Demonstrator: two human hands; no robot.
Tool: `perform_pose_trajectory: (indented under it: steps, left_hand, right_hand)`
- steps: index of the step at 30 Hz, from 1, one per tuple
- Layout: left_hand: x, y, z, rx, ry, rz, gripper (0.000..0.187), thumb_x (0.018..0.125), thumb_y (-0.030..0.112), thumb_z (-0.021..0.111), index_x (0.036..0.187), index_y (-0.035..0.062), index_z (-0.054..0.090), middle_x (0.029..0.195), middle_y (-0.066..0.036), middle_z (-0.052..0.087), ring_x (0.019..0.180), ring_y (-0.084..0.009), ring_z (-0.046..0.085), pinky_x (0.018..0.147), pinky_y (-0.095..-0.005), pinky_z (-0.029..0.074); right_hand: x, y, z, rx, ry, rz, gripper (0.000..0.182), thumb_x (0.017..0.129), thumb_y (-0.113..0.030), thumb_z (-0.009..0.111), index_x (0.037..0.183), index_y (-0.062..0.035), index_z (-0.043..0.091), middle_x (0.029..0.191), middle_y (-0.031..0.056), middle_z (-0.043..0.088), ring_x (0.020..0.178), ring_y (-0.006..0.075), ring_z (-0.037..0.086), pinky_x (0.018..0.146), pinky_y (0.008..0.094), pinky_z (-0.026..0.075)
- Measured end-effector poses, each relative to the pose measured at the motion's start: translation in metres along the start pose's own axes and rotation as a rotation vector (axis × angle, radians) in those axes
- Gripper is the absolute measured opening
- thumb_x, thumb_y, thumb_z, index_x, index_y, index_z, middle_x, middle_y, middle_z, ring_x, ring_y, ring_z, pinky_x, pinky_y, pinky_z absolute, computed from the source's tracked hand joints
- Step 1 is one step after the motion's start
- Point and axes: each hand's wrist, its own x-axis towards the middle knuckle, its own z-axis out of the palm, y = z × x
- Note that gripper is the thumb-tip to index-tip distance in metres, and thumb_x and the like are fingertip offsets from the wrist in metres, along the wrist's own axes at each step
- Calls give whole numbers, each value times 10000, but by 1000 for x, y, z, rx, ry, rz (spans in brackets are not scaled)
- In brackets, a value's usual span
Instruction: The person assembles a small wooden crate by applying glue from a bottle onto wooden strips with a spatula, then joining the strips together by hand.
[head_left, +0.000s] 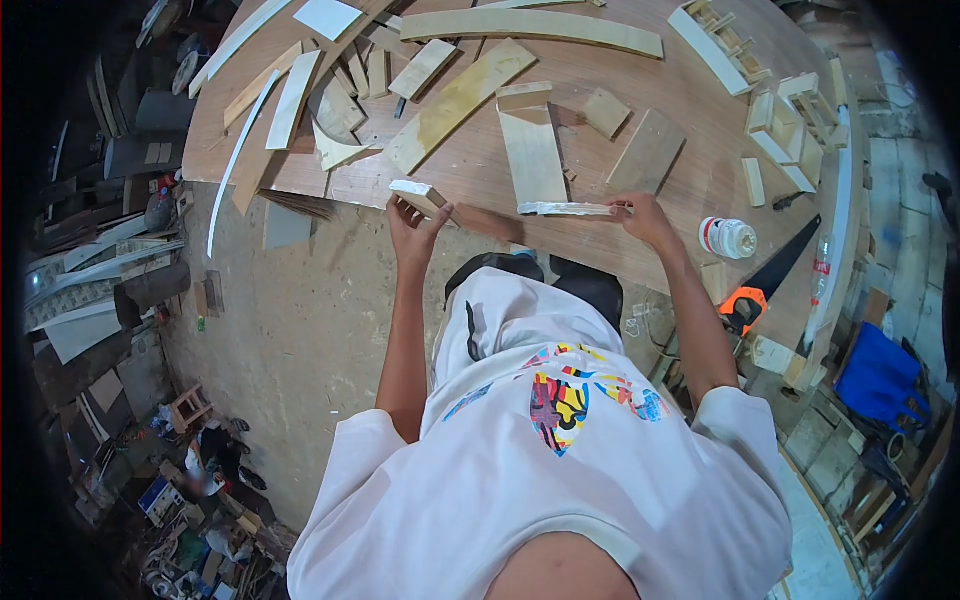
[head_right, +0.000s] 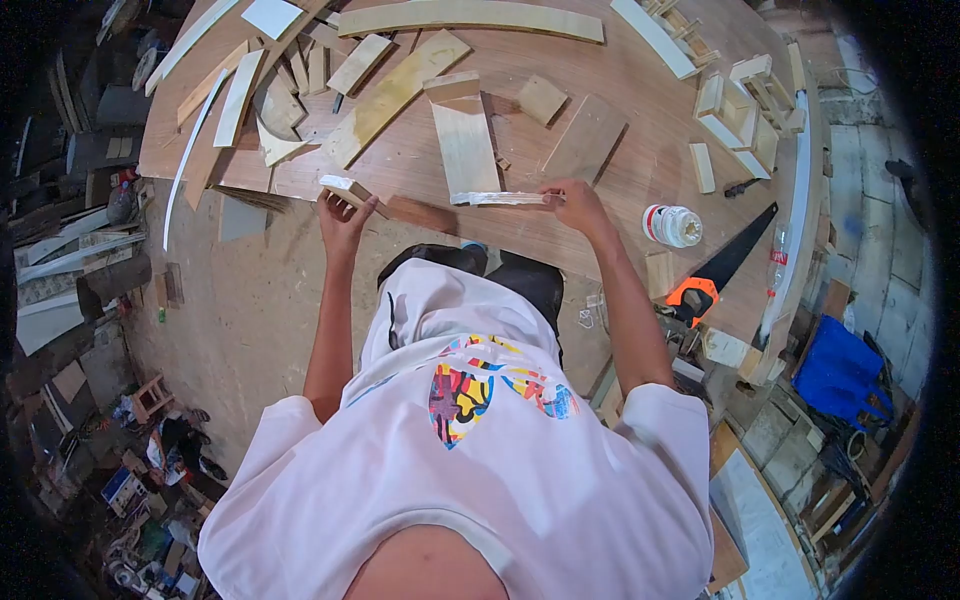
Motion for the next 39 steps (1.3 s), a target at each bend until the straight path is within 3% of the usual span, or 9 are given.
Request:
perform_pose_trajectory:
  steps: [23,31,39]
  left_hand:
    - [0,8,1,45,21,-15,857,640,159,860,1289,-10,327,1177,-155,506,1057,-239,535,903,-355,454]
    - [-2,1,4,16,-23,-14,873,640,163,860,1298,-13,315,1187,-161,494,1063,-240,530,913,-360,447]
    - [-5,-3,2,12,-24,-7,879,647,166,856,1303,-20,302,1190,-165,487,1066,-241,527,914,-362,447]
  right_hand:
    - [-5,6,-13,-48,90,29,176,793,-151,688,966,-146,720,928,136,682,859,298,647,759,360,487]
    - [-2,-24,8,-24,58,80,175,792,-154,686,964,-142,717,927,127,682,858,301,647,750,372,491]
    - [-13,1,-3,-82,96,61,163,800,-184,682,955,-153,719,919,122,680,861,296,648,739,375,486]
